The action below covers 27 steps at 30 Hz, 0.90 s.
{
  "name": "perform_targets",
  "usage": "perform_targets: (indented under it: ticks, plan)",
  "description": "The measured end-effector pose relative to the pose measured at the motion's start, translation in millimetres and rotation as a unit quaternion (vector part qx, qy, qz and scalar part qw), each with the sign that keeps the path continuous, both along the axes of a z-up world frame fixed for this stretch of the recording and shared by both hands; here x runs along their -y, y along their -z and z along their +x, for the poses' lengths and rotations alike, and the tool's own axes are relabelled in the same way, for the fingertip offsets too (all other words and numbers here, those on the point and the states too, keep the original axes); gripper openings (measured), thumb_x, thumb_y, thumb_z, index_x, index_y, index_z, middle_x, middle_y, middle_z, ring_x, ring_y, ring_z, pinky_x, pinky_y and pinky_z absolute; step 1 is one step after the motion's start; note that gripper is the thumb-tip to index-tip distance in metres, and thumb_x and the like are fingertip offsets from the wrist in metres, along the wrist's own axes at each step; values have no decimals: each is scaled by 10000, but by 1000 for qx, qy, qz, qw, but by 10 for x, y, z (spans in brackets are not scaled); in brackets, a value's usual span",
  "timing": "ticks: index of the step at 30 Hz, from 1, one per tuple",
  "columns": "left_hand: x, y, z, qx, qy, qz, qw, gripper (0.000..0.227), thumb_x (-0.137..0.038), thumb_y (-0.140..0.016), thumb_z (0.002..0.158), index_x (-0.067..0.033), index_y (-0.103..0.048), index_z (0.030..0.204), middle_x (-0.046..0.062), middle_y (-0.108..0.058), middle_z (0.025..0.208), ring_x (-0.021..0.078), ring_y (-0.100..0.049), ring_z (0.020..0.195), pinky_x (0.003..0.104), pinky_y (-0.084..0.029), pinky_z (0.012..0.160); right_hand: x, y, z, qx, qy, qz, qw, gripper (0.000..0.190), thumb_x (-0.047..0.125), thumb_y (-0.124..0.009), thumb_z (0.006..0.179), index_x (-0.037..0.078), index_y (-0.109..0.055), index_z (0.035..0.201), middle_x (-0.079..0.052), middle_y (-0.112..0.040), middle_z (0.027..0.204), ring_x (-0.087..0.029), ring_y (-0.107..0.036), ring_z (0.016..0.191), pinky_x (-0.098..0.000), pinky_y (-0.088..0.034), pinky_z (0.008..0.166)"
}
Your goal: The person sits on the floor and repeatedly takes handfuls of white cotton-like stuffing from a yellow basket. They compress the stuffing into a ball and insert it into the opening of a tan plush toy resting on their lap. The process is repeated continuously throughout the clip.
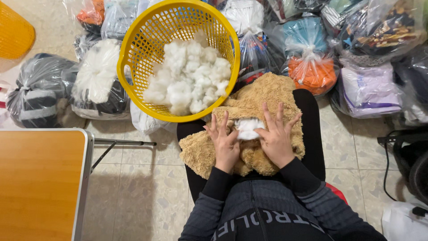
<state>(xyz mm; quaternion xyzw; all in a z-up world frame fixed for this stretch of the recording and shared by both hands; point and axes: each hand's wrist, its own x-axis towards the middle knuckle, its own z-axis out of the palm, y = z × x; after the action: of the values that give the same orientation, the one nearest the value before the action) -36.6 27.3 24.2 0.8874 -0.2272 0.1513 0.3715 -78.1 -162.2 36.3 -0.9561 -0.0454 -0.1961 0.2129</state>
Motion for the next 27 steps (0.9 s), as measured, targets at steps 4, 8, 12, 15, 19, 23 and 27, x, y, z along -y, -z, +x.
perform_targets:
  ticks: [4,8,12,15,19,23,27]
  plan:
    - [15,-153,37,11,-13,5,1000,225,26,-718,731,-103,-698,914,75,-368,1671,425,-139,1610,706,-1,1269,-7,-179,6,18,-16,17,1000,174,60,-729,805,198,-798,885,-80,-263,1719,-400,1,1614,-773,167,1161]
    - [43,-272,24,-53,20,-23,998,495,-50,-782,682,-98,-675,1162,155,-295,1659,444,-86,1578,702,24,1235,-51,-217,3,16,-26,43,999,187,53,-729,805,199,-801,898,-92,-240,1727,-419,14,1612,-756,183,1163]
    - [182,-260,20,-82,53,-20,995,667,-118,-860,616,-147,-709,1265,208,-251,1622,452,-42,1523,699,75,1183,-118,-182,9,17,-53,79,995,151,101,-754,803,221,-803,879,-86,-226,1706,-433,20,1577,-746,199,1140]
    - [237,-186,13,-45,48,-18,998,474,-141,-891,678,-191,-760,1130,167,-358,1626,420,-100,1566,666,40,1231,-127,-169,-37,14,-68,66,995,173,107,-753,797,209,-807,927,-93,-199,1731,-412,26,1609,-726,198,1178]
    - [188,-155,83,-45,29,-18,998,418,-144,-906,703,-166,-736,1084,115,-524,1549,373,-308,1543,588,-181,1263,-77,-152,-17,-8,-49,79,996,238,320,-785,787,195,-775,989,-151,-141,1710,-428,32,1581,-739,180,1157]
    - [-24,-291,220,-155,22,-122,980,522,-60,-846,642,-133,-717,1143,98,-660,1333,304,-593,1284,425,-488,1099,26,-125,54,0,-14,58,998,369,485,-763,865,212,-758,1113,-158,-93,1721,-427,75,1575,-757,178,1143]
    - [-148,-432,415,-218,-14,-194,956,434,-84,-803,749,-97,-709,1173,55,-778,1075,228,-755,989,330,-583,893,85,-101,40,-51,21,45,997,306,460,-713,903,235,-768,1103,-152,-80,1741,-418,138,1590,-754,179,1151]
